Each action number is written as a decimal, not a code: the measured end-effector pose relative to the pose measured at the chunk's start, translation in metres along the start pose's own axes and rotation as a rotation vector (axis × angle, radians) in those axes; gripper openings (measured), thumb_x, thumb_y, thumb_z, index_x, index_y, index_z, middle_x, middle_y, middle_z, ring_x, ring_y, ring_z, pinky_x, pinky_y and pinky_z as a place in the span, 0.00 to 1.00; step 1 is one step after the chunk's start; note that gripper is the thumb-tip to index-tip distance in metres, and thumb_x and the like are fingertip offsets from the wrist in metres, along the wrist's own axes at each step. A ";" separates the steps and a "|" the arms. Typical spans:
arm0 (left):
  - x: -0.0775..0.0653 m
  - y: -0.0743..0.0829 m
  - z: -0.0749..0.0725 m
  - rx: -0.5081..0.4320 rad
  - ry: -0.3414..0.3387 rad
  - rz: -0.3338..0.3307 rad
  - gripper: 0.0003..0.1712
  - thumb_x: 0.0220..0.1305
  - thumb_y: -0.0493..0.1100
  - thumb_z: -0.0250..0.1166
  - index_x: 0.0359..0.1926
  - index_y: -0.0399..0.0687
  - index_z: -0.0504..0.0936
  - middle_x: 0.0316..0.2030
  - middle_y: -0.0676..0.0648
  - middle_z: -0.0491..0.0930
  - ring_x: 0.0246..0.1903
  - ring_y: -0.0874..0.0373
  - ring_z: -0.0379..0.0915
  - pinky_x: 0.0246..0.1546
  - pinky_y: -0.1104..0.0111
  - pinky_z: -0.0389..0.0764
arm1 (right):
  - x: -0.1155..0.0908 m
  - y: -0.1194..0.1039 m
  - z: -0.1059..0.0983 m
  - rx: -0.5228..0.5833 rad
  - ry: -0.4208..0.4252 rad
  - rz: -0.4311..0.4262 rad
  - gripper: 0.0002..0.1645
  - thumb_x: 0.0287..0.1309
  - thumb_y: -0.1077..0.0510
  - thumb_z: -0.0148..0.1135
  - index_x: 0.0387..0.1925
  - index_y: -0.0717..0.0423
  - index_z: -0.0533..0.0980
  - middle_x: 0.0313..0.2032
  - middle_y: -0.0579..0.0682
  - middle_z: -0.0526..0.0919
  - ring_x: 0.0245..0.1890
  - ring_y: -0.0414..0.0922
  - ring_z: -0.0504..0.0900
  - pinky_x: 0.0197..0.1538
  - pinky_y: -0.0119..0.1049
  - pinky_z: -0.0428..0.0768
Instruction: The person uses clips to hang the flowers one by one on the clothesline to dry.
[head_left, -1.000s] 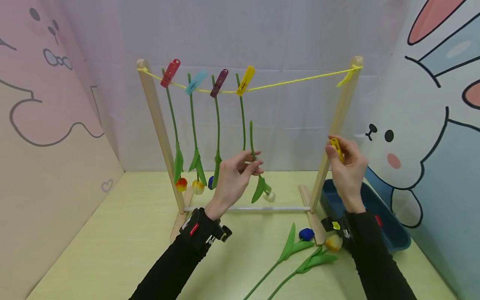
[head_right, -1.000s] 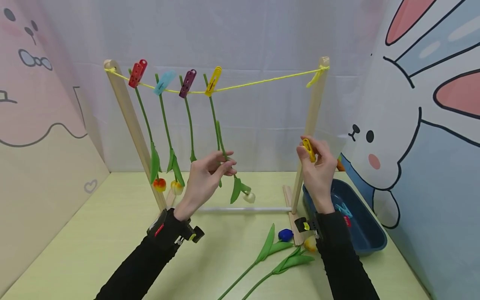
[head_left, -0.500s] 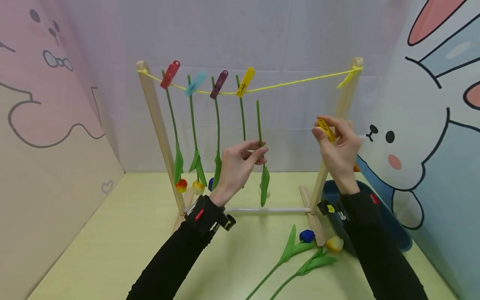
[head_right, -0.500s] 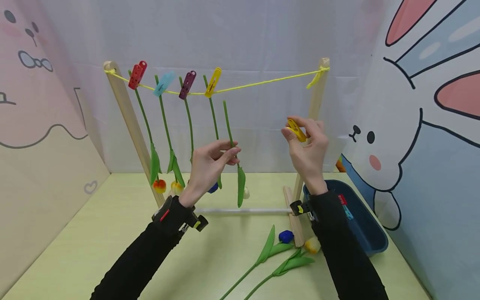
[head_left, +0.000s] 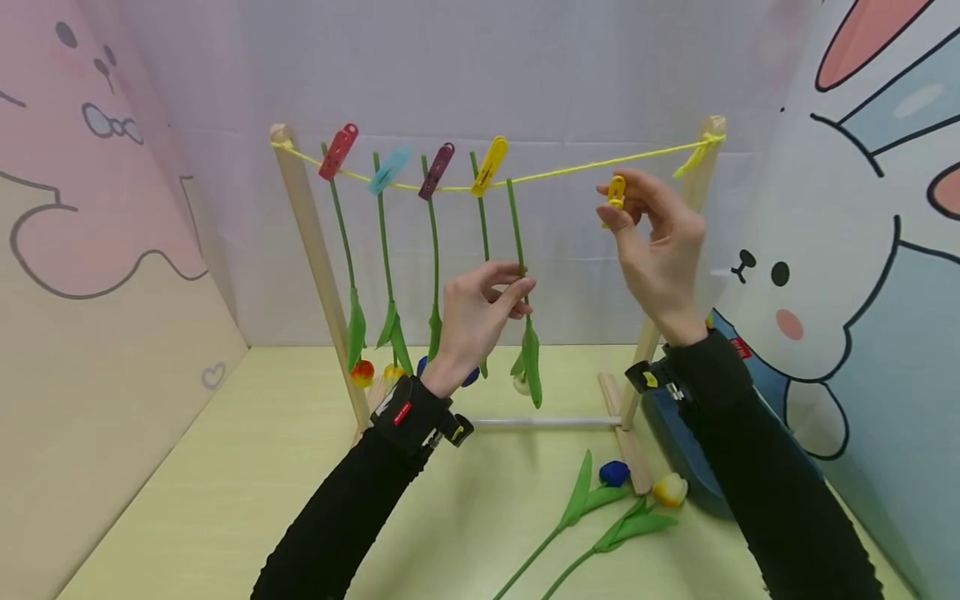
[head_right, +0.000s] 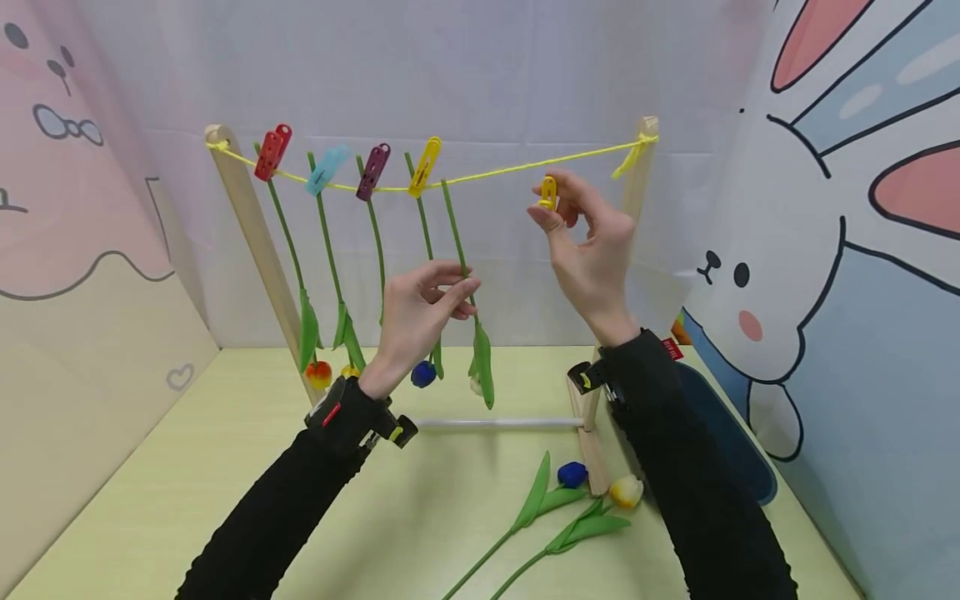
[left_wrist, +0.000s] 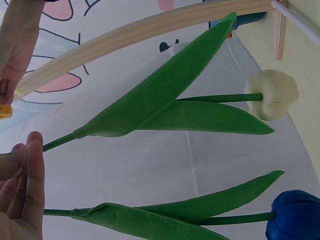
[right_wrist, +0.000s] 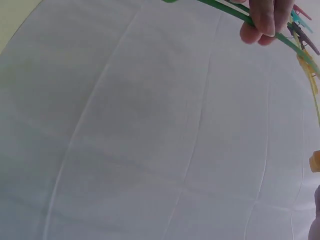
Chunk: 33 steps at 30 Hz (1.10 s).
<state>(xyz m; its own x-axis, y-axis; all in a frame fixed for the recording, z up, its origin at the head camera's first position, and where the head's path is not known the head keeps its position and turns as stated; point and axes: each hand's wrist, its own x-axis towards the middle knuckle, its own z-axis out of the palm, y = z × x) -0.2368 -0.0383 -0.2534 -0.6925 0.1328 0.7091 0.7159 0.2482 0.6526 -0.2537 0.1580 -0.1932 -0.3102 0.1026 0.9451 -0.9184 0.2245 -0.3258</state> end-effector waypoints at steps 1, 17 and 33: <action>0.001 0.001 0.000 0.002 0.002 0.001 0.14 0.66 0.37 0.67 0.49 0.34 0.84 0.40 0.36 0.88 0.27 0.48 0.86 0.33 0.72 0.86 | 0.004 -0.001 0.001 -0.001 -0.007 -0.007 0.18 0.55 0.76 0.66 0.50 0.74 0.79 0.40 0.55 0.90 0.30 0.30 0.76 0.38 0.23 0.72; 0.018 0.008 0.004 0.042 0.021 -0.007 0.14 0.69 0.39 0.64 0.50 0.35 0.84 0.40 0.36 0.89 0.20 0.50 0.84 0.25 0.73 0.85 | 0.044 -0.019 0.025 -0.061 -0.064 0.020 0.17 0.60 0.64 0.70 0.45 0.73 0.75 0.37 0.24 0.77 0.27 0.28 0.79 0.39 0.21 0.82; 0.027 0.015 0.004 0.067 0.028 -0.028 0.12 0.69 0.40 0.65 0.48 0.35 0.85 0.39 0.36 0.89 0.17 0.51 0.83 0.21 0.72 0.83 | 0.060 -0.020 0.039 0.183 -0.015 0.281 0.09 0.59 0.66 0.69 0.30 0.48 0.80 0.27 0.42 0.78 0.12 0.36 0.70 0.20 0.26 0.67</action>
<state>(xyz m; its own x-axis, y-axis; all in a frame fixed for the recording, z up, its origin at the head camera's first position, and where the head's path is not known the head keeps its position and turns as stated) -0.2452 -0.0270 -0.2250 -0.7085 0.0979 0.6989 0.6881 0.3157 0.6533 -0.2639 0.1224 -0.1292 -0.5597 0.1209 0.8198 -0.8250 0.0116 -0.5650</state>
